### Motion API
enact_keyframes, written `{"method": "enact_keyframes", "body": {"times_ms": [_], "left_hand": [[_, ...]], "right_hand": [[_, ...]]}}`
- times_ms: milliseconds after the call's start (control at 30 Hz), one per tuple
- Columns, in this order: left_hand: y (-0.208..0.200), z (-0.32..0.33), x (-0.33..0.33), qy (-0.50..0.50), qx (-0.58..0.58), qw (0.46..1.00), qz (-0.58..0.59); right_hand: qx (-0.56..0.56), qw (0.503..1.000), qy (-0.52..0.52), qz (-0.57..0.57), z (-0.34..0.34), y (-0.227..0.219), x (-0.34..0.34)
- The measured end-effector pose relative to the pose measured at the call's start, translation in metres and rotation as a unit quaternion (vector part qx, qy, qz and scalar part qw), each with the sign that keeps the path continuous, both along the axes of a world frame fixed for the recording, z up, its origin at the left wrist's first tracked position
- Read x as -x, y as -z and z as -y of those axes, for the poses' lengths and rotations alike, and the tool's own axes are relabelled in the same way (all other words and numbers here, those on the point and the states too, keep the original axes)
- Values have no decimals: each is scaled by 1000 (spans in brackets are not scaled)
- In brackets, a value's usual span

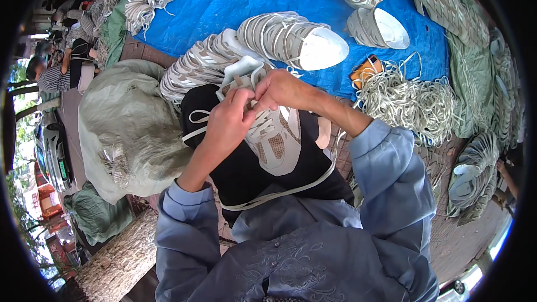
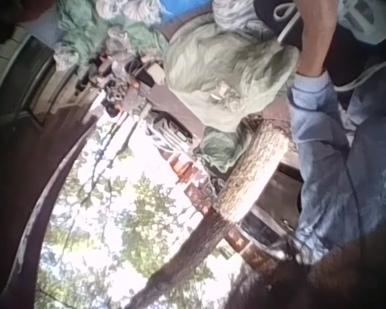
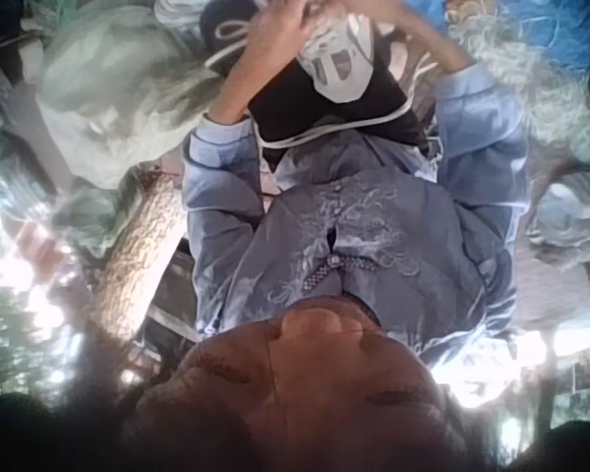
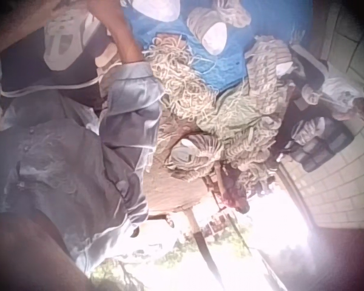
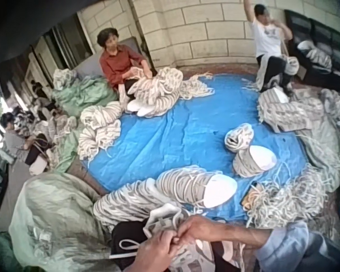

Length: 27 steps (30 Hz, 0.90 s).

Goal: The person is lacing a white sneaker by hand. They thread a long white lace through the eyelets of the shoe, pulling it tight and arranging it in a crisscross pattern. The task is performed while sitting on a blue tarp outdoors.

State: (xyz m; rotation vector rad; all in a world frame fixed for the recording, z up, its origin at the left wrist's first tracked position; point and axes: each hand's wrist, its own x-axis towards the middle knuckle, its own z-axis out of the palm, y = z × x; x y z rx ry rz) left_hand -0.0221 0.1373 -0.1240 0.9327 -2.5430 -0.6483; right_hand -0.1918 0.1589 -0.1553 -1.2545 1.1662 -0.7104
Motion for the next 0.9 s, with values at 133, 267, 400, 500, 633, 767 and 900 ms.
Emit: {"method": "enact_keyframes", "body": {"times_ms": [133,267,400,500,633,767,900], "left_hand": [[10,1,1,-17,-51,998,-34],[1,21,3,53,-168,984,19],[-8,41,4,86,-203,973,68],[-18,37,-11,43,-118,992,21],[-27,14,-47,-44,-67,997,-3],[-16,4,-62,-78,-75,994,-8],[-19,1,-65,-102,-116,987,-43]], "right_hand": [[-86,995,-12,47,2,-9,7],[-118,989,-47,77,6,-3,12],[-136,983,-69,107,11,-3,10],[-145,979,-89,113,14,3,16],[-70,989,-101,79,16,6,14],[29,994,-96,40,11,12,18],[-63,997,39,-19,-1,3,8]]}}
